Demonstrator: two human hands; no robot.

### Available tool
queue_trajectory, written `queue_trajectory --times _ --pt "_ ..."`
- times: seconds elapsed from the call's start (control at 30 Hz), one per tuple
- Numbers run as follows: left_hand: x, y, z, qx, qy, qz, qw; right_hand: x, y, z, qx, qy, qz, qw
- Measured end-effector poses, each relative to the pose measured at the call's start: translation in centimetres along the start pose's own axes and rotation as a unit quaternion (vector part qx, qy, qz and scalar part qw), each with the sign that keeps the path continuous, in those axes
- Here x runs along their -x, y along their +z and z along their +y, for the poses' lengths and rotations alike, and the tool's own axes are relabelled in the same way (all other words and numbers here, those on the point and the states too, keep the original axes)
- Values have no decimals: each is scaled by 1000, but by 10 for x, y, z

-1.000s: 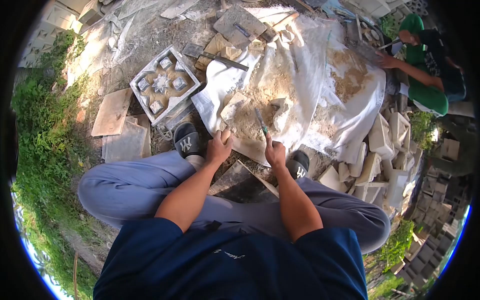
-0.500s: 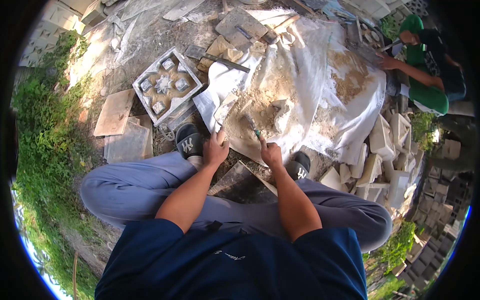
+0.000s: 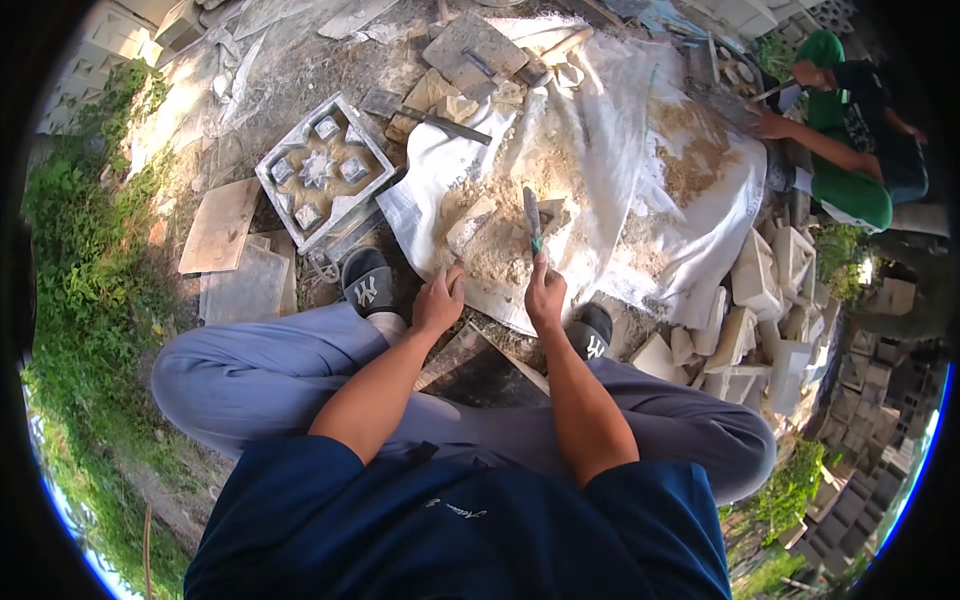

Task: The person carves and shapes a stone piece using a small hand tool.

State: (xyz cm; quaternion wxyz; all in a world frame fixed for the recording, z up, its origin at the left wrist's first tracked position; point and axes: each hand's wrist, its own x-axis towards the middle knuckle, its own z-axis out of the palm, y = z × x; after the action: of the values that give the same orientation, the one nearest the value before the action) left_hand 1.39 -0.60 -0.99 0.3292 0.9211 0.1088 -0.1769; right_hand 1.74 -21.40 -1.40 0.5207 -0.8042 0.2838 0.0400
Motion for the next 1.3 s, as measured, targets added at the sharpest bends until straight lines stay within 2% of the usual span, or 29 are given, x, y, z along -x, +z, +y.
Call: queue_trajectory --times 0.1,0.17,0.3,0.4,0.43,0.5,0.53,0.57,0.77,0.83,0.87,0.9,0.97,1.0,1.03,1.23,1.3 --pt "2 -8 6 3 -2 -10 1000 -4 10 30 167 77 -21 983" --pt "-1 -10 9 1 -5 -20 1000 -5 12 40 173 115 0 978" --pt "0 -2 3 3 -13 -20 1000 0 6 22 139 117 -19 983" --pt "-1 -3 4 3 -18 -23 1000 5 10 15 -2 31 -36 999" --pt "0 -4 4 0 -19 -20 1000 8 10 15 -1 31 -38 999" --pt "0 -5 5 5 -19 -18 1000 14 8 16 86 -7 -50 995" --pt "-1 -5 6 9 -18 -17 1000 12 11 22 175 42 -68 981" --pt "0 -5 8 9 -15 -16 1000 6 10 31 206 98 -116 967" --pt "-3 -2 2 19 -15 -11 1000 8 8 7 166 67 -75 981" --pt "-2 0 -1 35 -2 -8 999 10 8 2 111 12 -51 992" --pt "-1 1 -2 37 -5 -7 999 15 11 0 17 -33 -42 998" --pt "-1 -1 -1 27 -6 -9 1000 16 10 6 18 -34 -43 998" --pt "-1 -4 2 17 -2 -9 1000 19 11 17 130 -37 -91 987" --pt "-1 -5 3 13 -5 -11 1000 20 14 19 223 2 -103 969" --pt "-1 -6 4 9 -7 -14 1000 19 14 22 226 67 -150 960" --pt "-3 -2 0 15 -12 -2 1000 20 13 10 196 28 -144 970" --pt "-2 -3 -2 16 -17 2 1000 21 15 14 151 -29 -126 980"
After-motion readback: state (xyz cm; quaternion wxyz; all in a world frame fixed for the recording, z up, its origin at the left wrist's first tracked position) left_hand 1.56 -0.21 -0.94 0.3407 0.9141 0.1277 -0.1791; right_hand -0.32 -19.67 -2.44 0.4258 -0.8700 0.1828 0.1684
